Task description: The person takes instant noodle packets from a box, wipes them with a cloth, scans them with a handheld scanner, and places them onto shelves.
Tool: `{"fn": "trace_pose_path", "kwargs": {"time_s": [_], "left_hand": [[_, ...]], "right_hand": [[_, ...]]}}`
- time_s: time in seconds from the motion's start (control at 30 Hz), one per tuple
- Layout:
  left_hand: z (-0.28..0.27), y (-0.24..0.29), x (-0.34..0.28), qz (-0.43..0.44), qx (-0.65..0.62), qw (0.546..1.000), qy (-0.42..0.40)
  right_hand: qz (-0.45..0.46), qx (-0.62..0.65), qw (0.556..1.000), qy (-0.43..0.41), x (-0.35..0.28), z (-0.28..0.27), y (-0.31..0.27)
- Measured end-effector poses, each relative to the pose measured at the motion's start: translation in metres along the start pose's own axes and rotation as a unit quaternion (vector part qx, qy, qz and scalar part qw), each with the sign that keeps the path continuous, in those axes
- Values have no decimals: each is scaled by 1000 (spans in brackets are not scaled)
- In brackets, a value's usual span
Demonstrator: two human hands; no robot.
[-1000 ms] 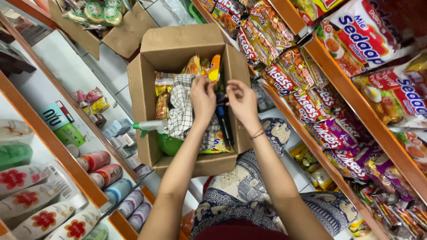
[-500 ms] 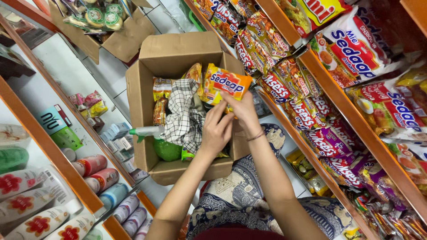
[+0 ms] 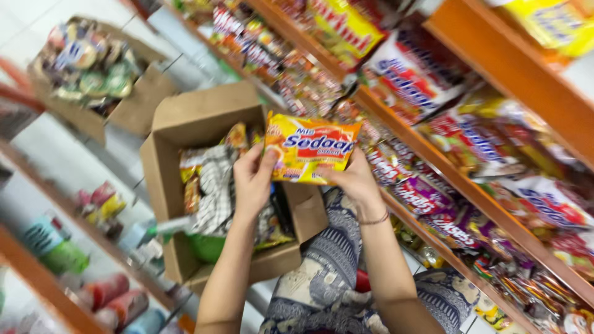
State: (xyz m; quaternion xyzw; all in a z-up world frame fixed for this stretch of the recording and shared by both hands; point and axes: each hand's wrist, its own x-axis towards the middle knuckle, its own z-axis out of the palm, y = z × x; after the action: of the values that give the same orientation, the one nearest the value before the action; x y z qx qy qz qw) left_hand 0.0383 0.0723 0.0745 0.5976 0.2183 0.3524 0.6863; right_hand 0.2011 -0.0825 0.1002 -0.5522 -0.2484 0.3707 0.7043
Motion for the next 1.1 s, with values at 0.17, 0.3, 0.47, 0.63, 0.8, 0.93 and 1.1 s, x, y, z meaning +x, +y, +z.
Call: {"fn": "trace_pose_path", "kwargs": {"time_s": [0.17,0.3,0.47,0.63,0.8,0.93,1.1], "left_hand": [[35,60,4,11,-24,999,-33],[67,126,16,67,-22,986,-150],[129,187,25,195,49,958,-203],[189,211,39,346,131,913,-170],[244,212,54,375,94,905,-180],[265,209,67,371,97,902,-196],[268,205,83,378,135,886,-233]], "right_hand": [[-55,-8,997,53,-29,-7,-53],[-143,-13,982,125,-53,-10,-103],[-311,-136,907,249,-89,-19,-164],[-487,-194,779,343,-103,-39,-203],[-457,-270,698,481,-106,-68,-222],[-458,-336,705,424,-106,-87,-228],[-381,-440,693,425,-109,-95,-239]]}}
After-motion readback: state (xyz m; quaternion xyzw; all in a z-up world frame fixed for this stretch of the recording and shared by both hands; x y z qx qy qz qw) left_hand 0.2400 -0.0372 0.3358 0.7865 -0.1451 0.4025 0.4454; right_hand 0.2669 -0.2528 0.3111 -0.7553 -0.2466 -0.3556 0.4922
